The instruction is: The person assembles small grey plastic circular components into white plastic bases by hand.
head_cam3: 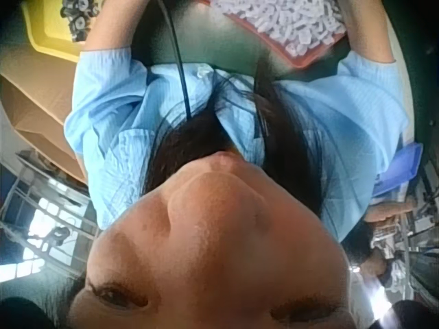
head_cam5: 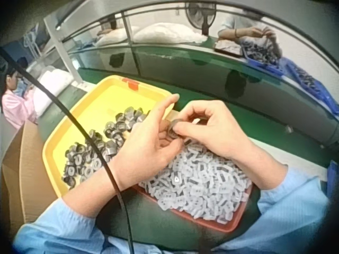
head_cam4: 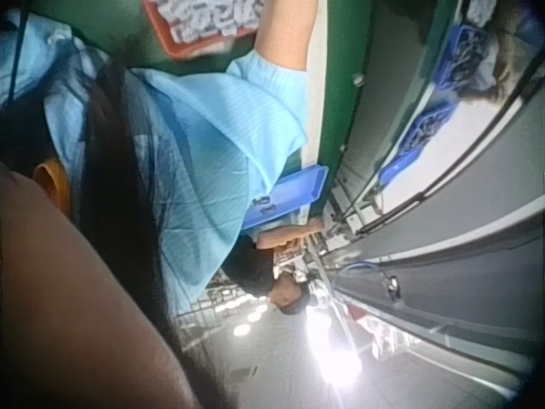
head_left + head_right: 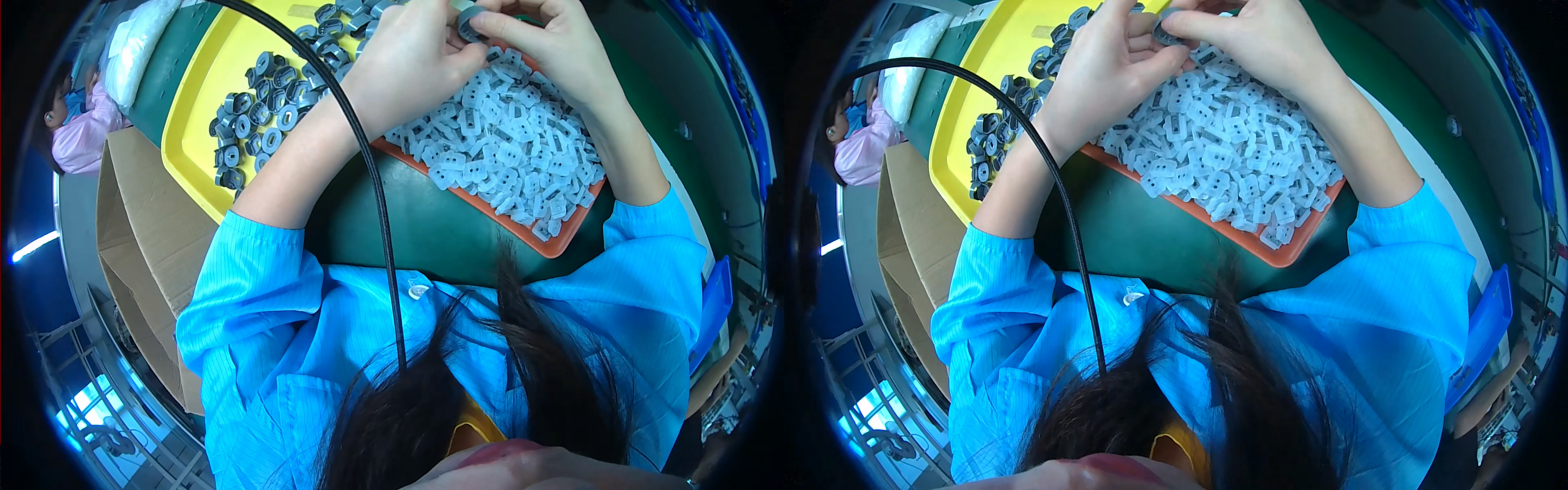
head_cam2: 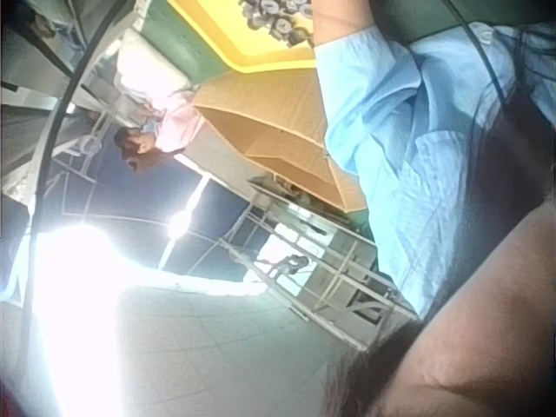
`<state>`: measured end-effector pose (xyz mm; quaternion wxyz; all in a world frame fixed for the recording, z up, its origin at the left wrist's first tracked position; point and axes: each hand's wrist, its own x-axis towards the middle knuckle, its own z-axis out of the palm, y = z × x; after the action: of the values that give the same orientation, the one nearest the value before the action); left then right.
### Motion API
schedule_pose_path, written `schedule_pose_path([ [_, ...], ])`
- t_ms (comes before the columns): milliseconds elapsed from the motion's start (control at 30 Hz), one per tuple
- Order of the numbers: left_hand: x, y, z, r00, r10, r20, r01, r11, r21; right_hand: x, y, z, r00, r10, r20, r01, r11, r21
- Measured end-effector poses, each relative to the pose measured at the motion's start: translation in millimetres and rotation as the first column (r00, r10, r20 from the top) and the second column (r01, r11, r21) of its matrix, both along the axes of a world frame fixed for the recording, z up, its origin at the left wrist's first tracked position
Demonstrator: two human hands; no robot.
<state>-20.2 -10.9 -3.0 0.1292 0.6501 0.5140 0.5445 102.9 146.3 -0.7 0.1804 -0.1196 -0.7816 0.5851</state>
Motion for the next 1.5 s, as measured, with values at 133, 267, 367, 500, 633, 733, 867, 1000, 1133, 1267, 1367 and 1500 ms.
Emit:
schedule_pose_path([
  [133, -2, 0, 12, 0.969, 0.236, 0.068, -0.190, 0.895, -0.405, -2, 3, 4, 0.995, 0.071, 0.070, -0.039, 0.926, -0.375],
  [267, -25, 2, 2, 0.976, 0.036, -0.215, -0.096, 0.957, -0.275, 10, 19, 25, 0.937, 0.272, 0.220, -0.222, 0.948, -0.227],
  [367, -29, 0, 8, 0.951, -0.136, -0.276, 0.035, 0.939, -0.342, 16, 40, 11, 0.877, 0.417, 0.240, -0.423, 0.906, -0.031],
  [500, -25, 2, 6, 0.952, -0.114, -0.286, 0.009, 0.940, -0.342, 14, 30, 9, 0.916, 0.382, 0.125, -0.395, 0.913, 0.104],
  [633, -22, 7, 27, 0.979, 0.131, -0.154, -0.187, 0.873, -0.451, 10, 23, 13, 0.957, 0.256, 0.136, -0.239, 0.963, -0.126],
  [733, -66, -1, 25, 0.754, 0.528, -0.391, -0.619, 0.770, -0.154, 6, 43, 7, 0.991, -0.098, 0.094, 0.092, 0.994, 0.065],
  [867, -207, -38, -35, 0.459, 0.579, -0.674, -0.794, 0.607, -0.020, 0, 92, -18, 0.953, -0.301, -0.035, 0.303, 0.942, 0.143],
  [1000, -203, -32, -35, 0.646, 0.427, -0.633, -0.762, 0.407, -0.504, 6, 109, -33, 0.932, -0.362, -0.017, 0.356, 0.907, 0.226],
  [1133, -207, -30, -39, 0.613, 0.540, -0.577, -0.782, 0.522, -0.342, 3, 98, -33, 0.915, -0.387, 0.117, 0.274, 0.806, 0.525],
  [1267, -146, -10, -3, 0.703, 0.710, 0.043, -0.672, 0.683, -0.284, 8, 101, -43, 0.904, -0.418, 0.088, 0.252, 0.689, 0.680],
  [1367, -121, -12, 19, 0.710, 0.584, 0.393, -0.519, 0.812, -0.267, 6, 51, -1, 0.970, -0.214, -0.113, 0.238, 0.753, 0.614],
  [1500, -106, -16, 26, 0.618, 0.338, 0.710, -0.267, 0.939, -0.214, 7, -5, 22, 0.991, -0.076, 0.110, -0.015, 0.753, 0.657],
])
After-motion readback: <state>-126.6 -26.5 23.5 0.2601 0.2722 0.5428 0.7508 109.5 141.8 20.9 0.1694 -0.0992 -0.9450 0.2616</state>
